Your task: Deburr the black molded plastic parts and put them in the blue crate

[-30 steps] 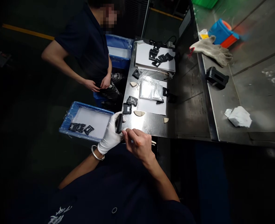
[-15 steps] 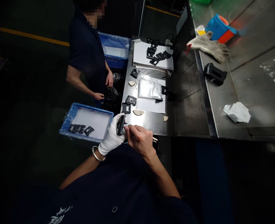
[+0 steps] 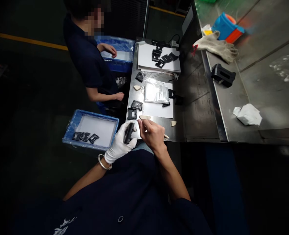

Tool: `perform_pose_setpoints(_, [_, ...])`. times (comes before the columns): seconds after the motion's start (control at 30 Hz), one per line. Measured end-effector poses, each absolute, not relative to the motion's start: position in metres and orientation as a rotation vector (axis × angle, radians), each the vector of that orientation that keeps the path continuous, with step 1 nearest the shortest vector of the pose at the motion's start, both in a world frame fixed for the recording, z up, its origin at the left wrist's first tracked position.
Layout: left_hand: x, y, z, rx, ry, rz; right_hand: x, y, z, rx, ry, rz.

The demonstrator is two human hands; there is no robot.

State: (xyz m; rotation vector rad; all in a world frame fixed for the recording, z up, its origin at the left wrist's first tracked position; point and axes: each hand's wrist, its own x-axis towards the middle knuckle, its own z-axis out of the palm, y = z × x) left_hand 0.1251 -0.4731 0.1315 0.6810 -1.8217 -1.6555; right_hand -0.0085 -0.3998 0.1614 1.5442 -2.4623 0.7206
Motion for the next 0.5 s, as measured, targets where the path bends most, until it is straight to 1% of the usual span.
perform_pose_setpoints(0.1, [0.126,-0.478,0.13,0.726,-1.845,-1.595,0.0,-0.394,0.169,1.73,-2.442,0.89])
perform_pose_setpoints(0.2, [0.127,-0.481,0.13,0.725,-1.867,-1.546,0.006,-0.392,0.172,1.865,-2.423,0.941])
perform_pose_setpoints(0.27, [0.128,-0.481,0.132,0.693,-1.884,-1.571,0.002,-0.396,0.167,1.811,-2.439,0.928])
perform_pose_setpoints(0.37, [0.129,-0.481,0.135,0.645,-1.853,-1.659,-0.011,-0.404,0.159,1.612,-2.5,0.906])
perform_pose_setpoints(0.43, [0.131,-0.483,0.136,0.655,-1.734,-1.737,-0.016,-0.406,0.156,1.539,-2.576,1.025])
perform_pose_setpoints(0.5, [0.131,-0.488,0.134,0.73,-1.549,-1.789,-0.013,-0.403,0.157,1.532,-2.639,1.289])
